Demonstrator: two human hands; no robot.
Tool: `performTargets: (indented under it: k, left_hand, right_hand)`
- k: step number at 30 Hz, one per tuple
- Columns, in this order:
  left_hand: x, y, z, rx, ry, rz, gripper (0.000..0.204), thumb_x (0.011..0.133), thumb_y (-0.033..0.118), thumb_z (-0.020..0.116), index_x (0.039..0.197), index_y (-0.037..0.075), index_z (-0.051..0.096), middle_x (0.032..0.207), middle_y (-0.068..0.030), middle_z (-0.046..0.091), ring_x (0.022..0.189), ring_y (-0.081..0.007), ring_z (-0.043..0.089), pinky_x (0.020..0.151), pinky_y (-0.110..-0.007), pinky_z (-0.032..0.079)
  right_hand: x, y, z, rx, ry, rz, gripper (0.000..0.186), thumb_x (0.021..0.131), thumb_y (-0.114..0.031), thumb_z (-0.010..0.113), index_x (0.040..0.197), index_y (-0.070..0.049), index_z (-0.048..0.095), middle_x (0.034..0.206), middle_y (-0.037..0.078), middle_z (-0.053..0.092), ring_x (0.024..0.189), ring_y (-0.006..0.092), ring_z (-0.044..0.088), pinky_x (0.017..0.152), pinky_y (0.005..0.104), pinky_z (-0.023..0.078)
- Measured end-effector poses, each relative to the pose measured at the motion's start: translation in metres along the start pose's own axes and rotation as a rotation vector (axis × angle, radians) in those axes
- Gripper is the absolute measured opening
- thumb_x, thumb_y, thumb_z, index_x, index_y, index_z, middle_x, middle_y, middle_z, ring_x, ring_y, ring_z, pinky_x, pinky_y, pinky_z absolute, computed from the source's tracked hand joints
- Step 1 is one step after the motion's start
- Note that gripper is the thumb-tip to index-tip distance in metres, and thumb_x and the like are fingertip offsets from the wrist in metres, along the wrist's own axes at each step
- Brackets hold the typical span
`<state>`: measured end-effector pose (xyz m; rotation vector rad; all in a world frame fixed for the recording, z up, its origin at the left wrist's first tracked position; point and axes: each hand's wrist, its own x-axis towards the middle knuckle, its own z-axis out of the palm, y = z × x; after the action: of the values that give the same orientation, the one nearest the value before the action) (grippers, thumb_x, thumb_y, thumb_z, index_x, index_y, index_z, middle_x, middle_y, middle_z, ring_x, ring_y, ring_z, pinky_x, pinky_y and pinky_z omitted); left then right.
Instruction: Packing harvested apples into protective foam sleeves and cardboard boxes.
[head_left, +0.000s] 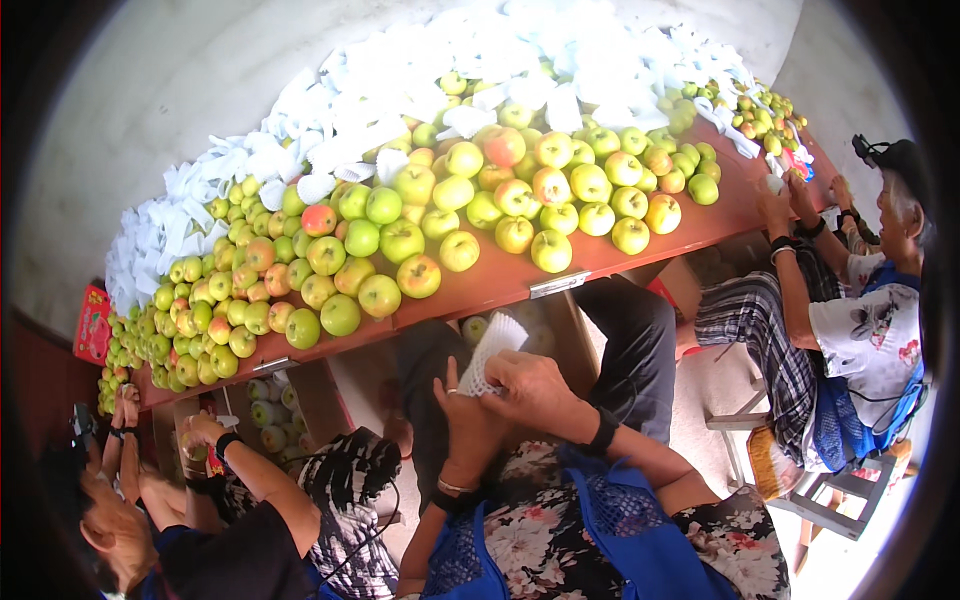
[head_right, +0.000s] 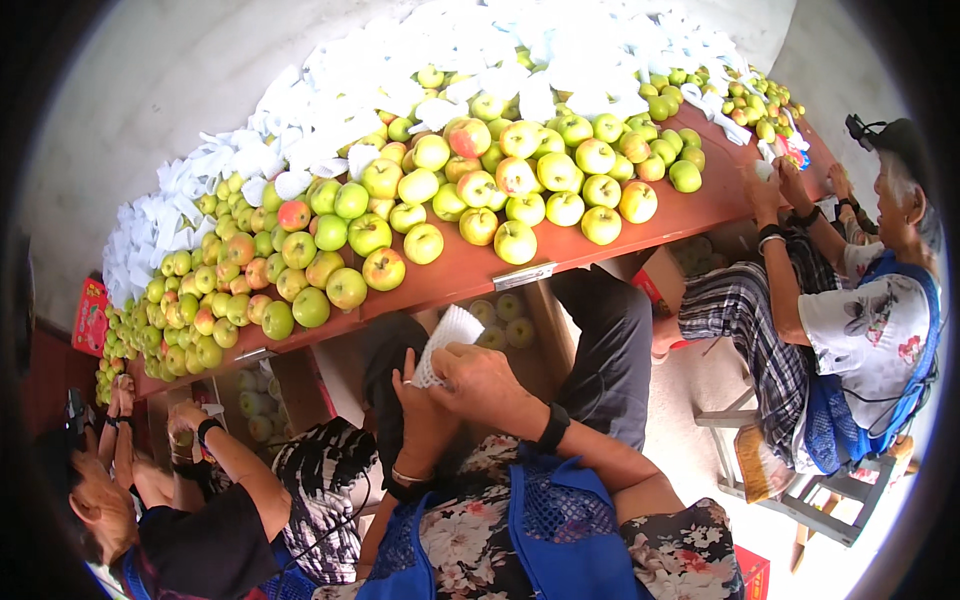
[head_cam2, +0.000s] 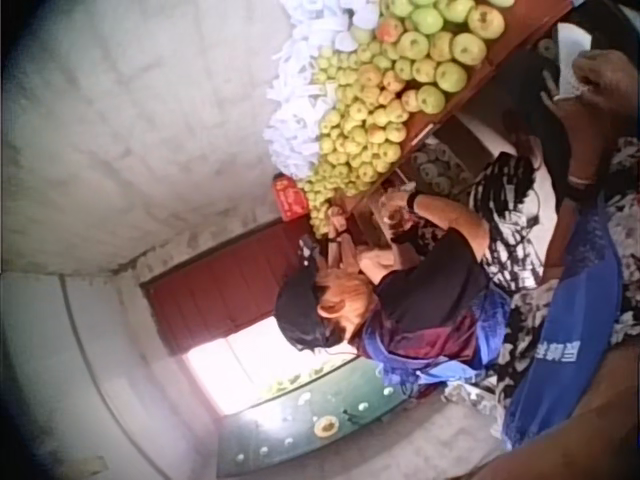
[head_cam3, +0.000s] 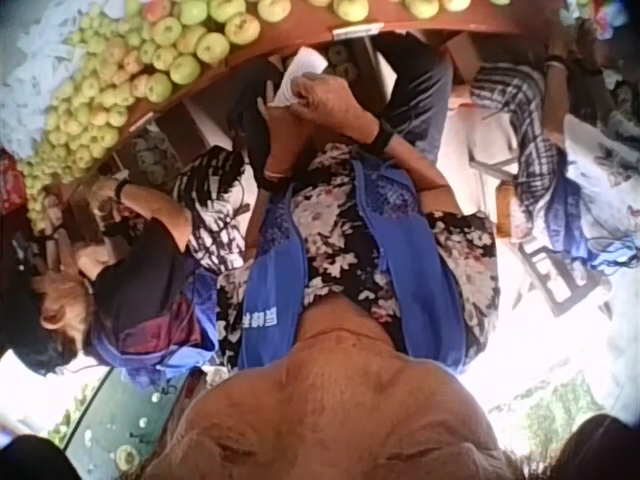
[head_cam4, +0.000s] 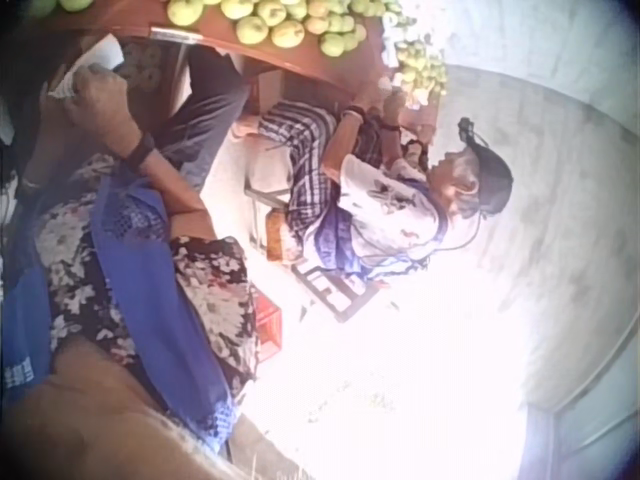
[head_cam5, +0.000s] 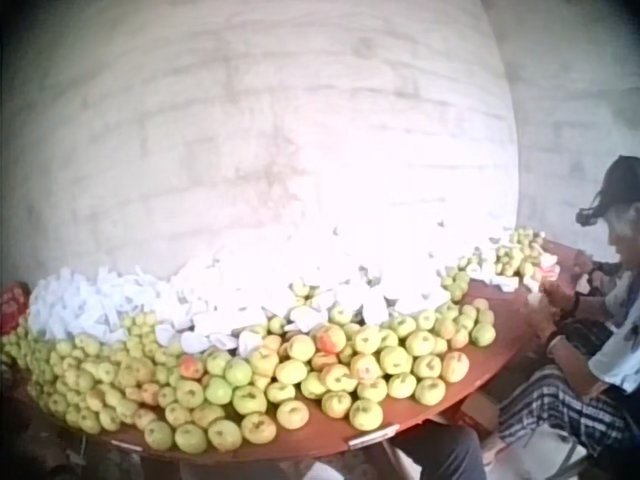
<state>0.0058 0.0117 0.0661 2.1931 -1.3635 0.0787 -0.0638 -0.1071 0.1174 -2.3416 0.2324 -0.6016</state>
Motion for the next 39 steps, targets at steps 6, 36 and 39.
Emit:
performTargets:
  k: [6,36,39]
  left_hand:
    - [-0.007,-0.017,-0.003,-0.949,0.129,-0.501,0.035,0.091,0.018,0.049,0.119,-0.003,0.048,0.125,-0.0185,0.051,0.125,-0.0304,0.040,0.108,-0.043,0.016]
    - [-0.001,-0.046,0.000,-0.028,0.237,-0.273,0.058,0.078,0.018,0.062,0.126,-0.005,0.040,0.134,-0.0257,0.035,0.124,-0.0422,0.031,0.104,-0.046,0.025]
    - [0.007,-0.045,-0.003,-0.043,0.237,-0.268,0.060,0.077,0.014,0.063,0.127,-0.006,0.037,0.132,-0.0246,0.037,0.124,-0.0404,0.033,0.104,-0.044,0.025]
  right_hand:
    - [0.018,-0.030,-0.063,0.557,-0.178,-0.135,0.021,0.077,-0.021,0.071,0.087,-0.006,0.061,0.077,0.006,0.059,0.069,0.0237,0.060,0.060,0.0310,0.048]
    - [0.014,-0.098,-0.158,1.297,-0.617,-1.068,0.036,0.088,-0.029,0.060,0.116,-0.006,0.059,0.076,0.006,0.059,0.060,0.0179,0.058,0.047,0.0268,0.044]
    - [0.028,-0.075,-0.183,1.220,-0.607,-1.060,0.032,0.090,-0.021,0.057,0.117,-0.002,0.059,0.078,0.011,0.060,0.064,0.0170,0.059,0.048,0.0242,0.043]
